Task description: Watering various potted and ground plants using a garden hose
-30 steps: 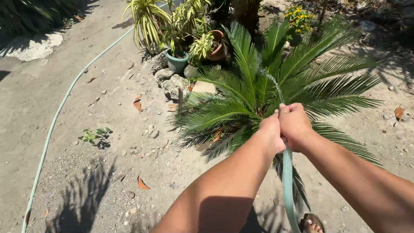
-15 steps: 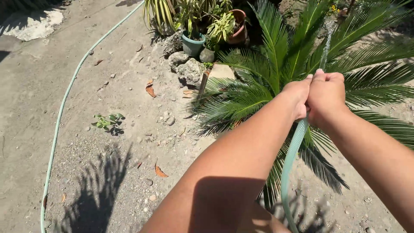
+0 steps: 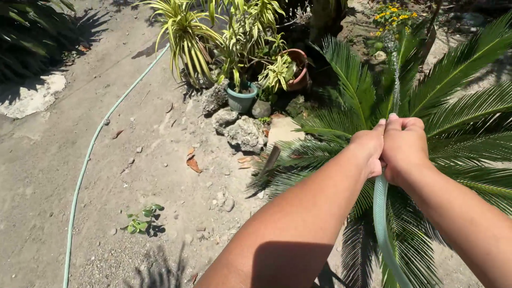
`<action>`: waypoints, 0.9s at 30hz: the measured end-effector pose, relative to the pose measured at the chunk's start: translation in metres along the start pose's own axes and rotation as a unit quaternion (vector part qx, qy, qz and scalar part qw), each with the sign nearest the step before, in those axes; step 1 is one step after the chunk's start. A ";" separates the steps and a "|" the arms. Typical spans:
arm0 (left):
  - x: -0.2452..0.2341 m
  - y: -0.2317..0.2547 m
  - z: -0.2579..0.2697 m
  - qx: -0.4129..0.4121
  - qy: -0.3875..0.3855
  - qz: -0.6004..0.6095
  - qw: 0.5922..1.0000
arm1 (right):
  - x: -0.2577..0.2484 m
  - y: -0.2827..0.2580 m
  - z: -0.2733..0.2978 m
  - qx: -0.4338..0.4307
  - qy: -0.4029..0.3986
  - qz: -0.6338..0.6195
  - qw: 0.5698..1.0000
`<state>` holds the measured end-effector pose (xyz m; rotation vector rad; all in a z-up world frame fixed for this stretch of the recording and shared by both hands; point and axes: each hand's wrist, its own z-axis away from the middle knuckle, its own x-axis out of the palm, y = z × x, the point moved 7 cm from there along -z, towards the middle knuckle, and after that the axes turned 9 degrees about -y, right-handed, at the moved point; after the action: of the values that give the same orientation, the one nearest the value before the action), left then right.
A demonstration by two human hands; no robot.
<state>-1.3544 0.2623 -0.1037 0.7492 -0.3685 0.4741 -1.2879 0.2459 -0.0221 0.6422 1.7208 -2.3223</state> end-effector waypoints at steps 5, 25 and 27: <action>-0.025 0.002 -0.020 -0.014 -0.015 -0.004 1.000 | 0.032 0.006 0.002 0.030 0.023 -0.039 0.999; -0.206 0.031 0.051 -0.184 -0.121 -0.183 0.958 | 0.191 -0.026 0.119 0.163 0.208 0.025 0.964; -0.226 0.026 0.067 -0.182 -0.140 -0.192 0.954 | 0.204 -0.009 0.131 0.165 0.218 0.011 0.962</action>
<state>-1.5670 0.1685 -0.1523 0.5077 -0.5445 -0.0719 -1.5039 0.1477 -0.0736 1.3113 1.4607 -2.6206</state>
